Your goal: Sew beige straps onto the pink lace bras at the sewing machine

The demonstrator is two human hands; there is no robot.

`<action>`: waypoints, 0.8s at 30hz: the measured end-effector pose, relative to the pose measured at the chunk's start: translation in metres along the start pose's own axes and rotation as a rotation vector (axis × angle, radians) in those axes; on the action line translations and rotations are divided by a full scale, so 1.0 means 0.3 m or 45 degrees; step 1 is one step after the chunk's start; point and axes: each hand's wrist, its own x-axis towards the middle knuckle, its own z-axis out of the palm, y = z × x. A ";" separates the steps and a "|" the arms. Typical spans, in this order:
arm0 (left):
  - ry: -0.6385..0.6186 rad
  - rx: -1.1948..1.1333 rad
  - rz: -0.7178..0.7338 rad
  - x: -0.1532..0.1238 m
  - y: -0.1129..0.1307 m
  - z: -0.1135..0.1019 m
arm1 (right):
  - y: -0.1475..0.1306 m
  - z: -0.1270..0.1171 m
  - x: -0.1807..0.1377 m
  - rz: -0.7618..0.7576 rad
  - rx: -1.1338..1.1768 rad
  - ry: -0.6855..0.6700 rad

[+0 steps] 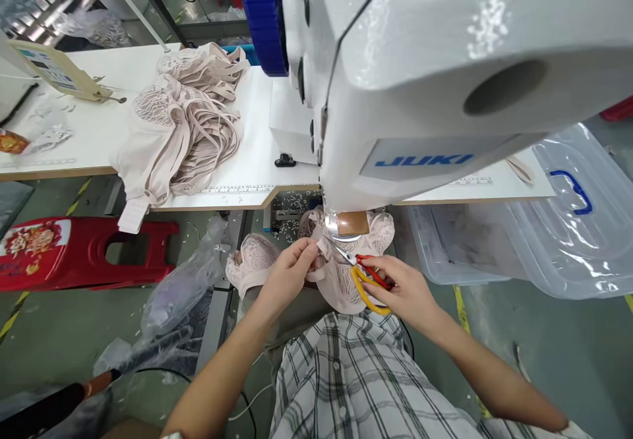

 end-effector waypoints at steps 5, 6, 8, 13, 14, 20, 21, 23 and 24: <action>0.046 0.105 0.053 0.003 0.009 -0.014 | -0.018 0.007 -0.018 0.023 0.088 0.042; 0.049 0.121 0.062 0.005 0.009 -0.014 | -0.025 0.013 -0.014 0.004 0.100 0.041; 0.041 0.144 0.064 0.009 0.007 -0.011 | -0.036 0.027 -0.001 -0.022 0.123 0.046; 0.042 0.205 0.094 0.014 0.009 -0.009 | -0.034 0.053 0.036 0.045 0.154 0.023; 0.053 0.215 0.106 0.015 0.010 -0.011 | -0.031 0.056 0.041 0.067 0.162 0.011; 0.138 0.255 0.092 0.014 0.011 -0.018 | -0.007 0.055 0.038 0.112 0.182 -0.038; 0.155 0.245 0.089 0.013 0.011 -0.018 | -0.001 0.053 0.031 0.118 0.175 -0.037; 0.182 0.223 0.089 0.013 0.010 -0.018 | 0.016 0.042 0.013 0.146 0.155 -0.023; 0.187 0.228 0.098 0.013 0.009 -0.020 | 0.027 0.032 0.003 0.165 0.144 -0.019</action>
